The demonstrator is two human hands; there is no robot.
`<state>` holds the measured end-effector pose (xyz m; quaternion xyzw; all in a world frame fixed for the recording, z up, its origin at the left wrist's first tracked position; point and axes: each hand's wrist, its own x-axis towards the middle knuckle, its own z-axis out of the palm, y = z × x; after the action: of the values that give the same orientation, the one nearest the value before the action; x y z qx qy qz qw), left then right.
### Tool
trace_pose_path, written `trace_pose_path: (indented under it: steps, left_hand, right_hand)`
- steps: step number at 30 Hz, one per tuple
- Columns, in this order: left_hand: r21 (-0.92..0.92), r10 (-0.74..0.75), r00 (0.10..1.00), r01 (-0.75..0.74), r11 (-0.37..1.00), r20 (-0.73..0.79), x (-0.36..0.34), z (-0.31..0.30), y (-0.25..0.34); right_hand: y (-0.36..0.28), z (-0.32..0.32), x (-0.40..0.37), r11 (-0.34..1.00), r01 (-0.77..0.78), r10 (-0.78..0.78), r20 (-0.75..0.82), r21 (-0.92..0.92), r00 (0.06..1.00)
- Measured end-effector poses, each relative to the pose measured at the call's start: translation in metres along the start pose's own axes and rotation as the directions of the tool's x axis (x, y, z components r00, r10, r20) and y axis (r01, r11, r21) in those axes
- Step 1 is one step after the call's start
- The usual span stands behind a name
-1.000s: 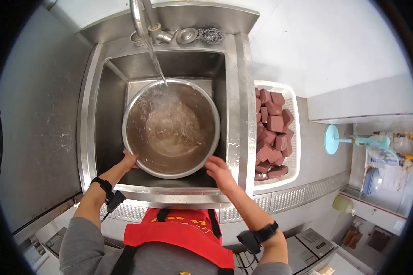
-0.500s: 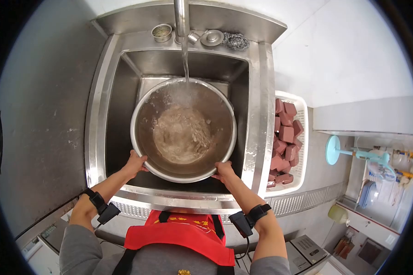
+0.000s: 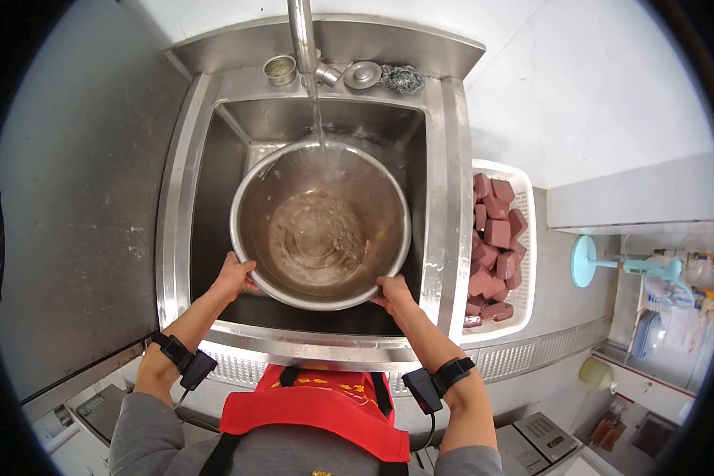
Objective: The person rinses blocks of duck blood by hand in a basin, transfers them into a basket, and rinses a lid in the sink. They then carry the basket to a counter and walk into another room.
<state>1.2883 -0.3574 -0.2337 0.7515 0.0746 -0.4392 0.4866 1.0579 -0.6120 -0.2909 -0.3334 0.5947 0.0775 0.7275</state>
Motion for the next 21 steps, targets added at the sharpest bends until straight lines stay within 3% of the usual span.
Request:
trace_pose_path:
  steps: [6, 9, 15, 18, 21]
  left_hand:
    - [-0.034, 0.081, 0.996, -0.082, 0.996, -0.030, 0.005, 0.001, 0.006]
    - [-0.025, 0.108, 0.993, -0.109, 0.994, -0.043, -0.001, 0.004, 0.015]
    - [-0.027, 0.176, 0.958, -0.187, 0.982, -0.226, 0.011, 0.016, 0.028]
    - [-0.065, 0.299, 0.890, -0.340, 0.938, -0.344, 0.022, 0.024, 0.029]
    - [-0.104, 0.279, 0.886, -0.338, 0.935, -0.371, 0.021, 0.027, 0.036]
  right_hand:
    - [-0.009, 0.007, -0.010, 0.999, 0.023, -0.022, -0.014, 0.032, 1.000]
    - [-0.008, 0.020, -0.019, 0.993, 0.113, -0.119, -0.175, -0.042, 0.977]
    - [-0.008, 0.022, -0.005, 0.975, 0.210, -0.217, -0.132, -0.068, 0.967]
    - [-0.011, 0.030, -0.010, 0.973, 0.228, -0.228, -0.214, -0.027, 0.950]
    - [-0.011, 0.032, -0.007, 0.974, 0.224, -0.215, -0.235, 0.013, 0.948]
